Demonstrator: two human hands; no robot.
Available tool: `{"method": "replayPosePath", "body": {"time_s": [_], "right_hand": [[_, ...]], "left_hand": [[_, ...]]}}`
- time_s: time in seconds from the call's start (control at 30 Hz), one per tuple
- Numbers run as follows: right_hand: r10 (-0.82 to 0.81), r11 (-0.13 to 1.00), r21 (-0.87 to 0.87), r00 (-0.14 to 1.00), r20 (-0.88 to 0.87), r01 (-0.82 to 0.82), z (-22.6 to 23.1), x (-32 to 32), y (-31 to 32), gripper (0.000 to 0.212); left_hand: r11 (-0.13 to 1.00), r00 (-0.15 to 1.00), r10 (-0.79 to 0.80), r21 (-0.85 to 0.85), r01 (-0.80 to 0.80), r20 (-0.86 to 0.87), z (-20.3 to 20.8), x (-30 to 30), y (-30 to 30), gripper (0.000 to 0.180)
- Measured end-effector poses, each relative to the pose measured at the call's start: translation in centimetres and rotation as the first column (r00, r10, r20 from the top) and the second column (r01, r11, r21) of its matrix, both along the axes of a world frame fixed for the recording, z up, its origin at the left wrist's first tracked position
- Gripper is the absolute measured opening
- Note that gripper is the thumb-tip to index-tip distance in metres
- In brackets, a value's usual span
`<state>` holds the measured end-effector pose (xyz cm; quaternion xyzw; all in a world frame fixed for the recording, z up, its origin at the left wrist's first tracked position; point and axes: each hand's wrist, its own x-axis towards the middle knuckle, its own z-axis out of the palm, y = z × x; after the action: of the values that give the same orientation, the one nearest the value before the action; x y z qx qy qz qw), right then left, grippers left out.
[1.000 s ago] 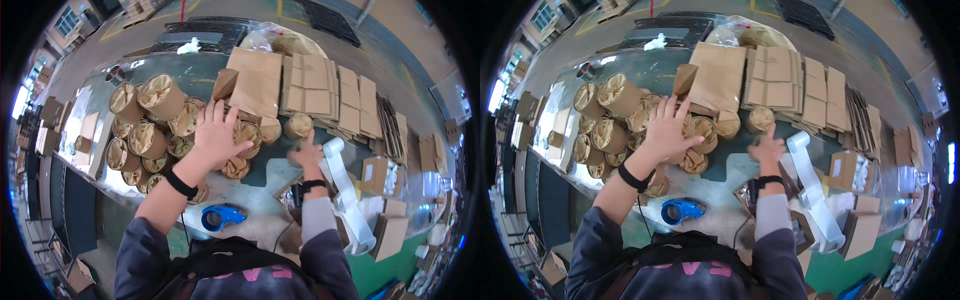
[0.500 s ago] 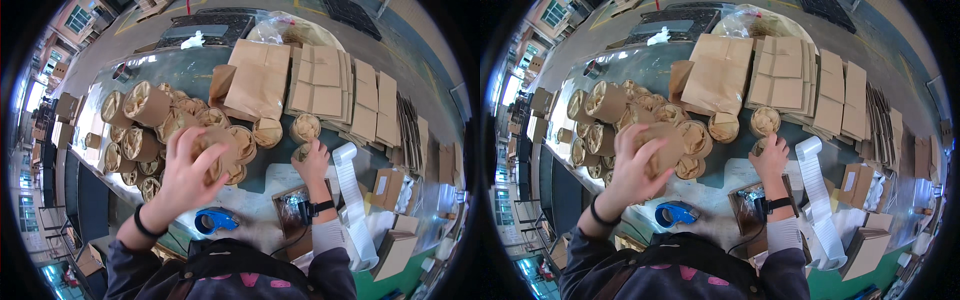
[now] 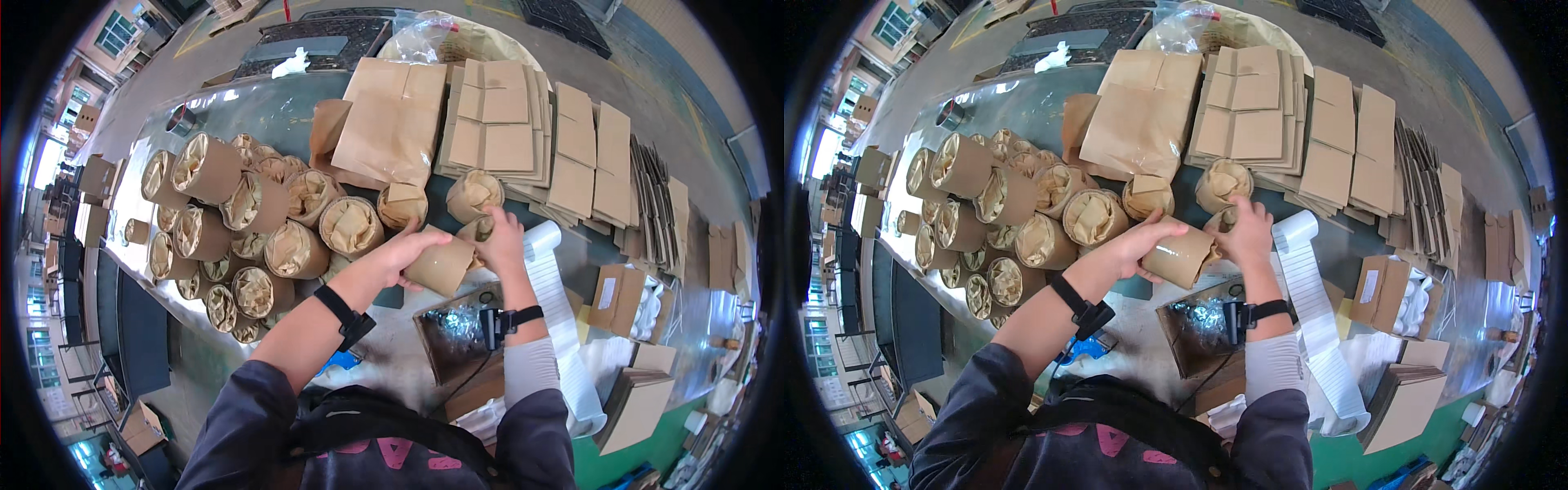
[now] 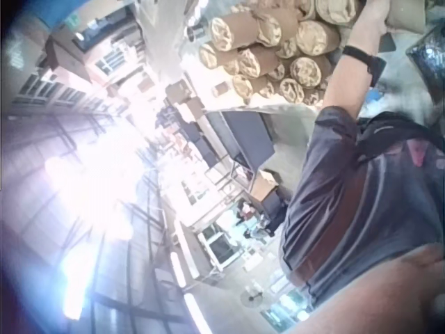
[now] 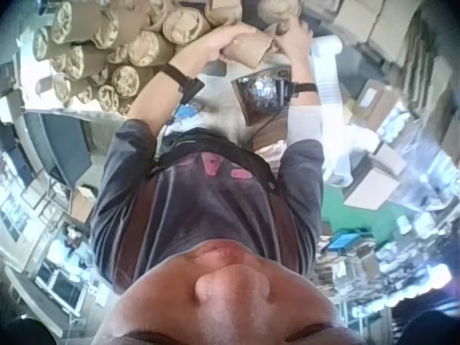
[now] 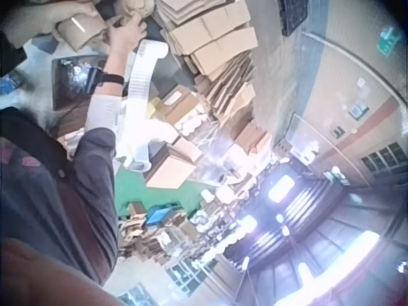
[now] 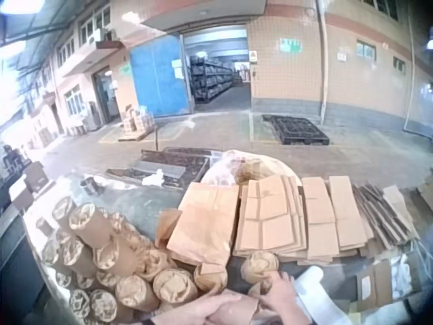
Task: Packing mechanical components and hardware bags into a partitioned cardboard box and sealing it with tape.
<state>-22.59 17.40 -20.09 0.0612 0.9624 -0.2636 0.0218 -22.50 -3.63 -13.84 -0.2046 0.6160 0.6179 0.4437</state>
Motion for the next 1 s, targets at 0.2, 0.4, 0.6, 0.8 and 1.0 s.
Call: {"method": "replayPosePath", "body": {"time_s": [0.2,0.4,0.6,0.8,1.0], "right_hand": [[-0.124,0.816,-0.565,0.992,0.037,0.123,4.7,3.6,4.5,0.072],[-0.414,0.408,-0.908,0.905,-0.096,0.091,14.3,14.6,6.7,0.073],[-0.751,0.331,-0.932,0.640,-0.165,0.148,21.3,30.0,3.3,0.086],[-0.920,0.364,-0.859,0.281,-0.273,0.359,26.8,47.1,-4.0,0.082],[-0.956,0.233,-0.721,0.019,-0.292,0.652,30.0,63.7,-9.5,0.072]], "left_hand": [[0.967,0.990,-0.110,-0.238,0.087,-0.087,-1.4,-0.5,0.8,0.113],[0.890,0.878,-0.225,-0.455,0.009,-0.422,-4.2,-0.1,-0.1,0.095],[0.962,0.902,-0.190,-0.258,0.092,-0.388,2.7,3.0,2.6,0.084],[0.937,0.819,-0.040,0.262,0.229,-0.572,9.3,6.3,-2.4,0.072],[0.638,0.872,-0.066,0.652,0.410,-0.485,12.2,12.6,-8.4,0.050]]}}
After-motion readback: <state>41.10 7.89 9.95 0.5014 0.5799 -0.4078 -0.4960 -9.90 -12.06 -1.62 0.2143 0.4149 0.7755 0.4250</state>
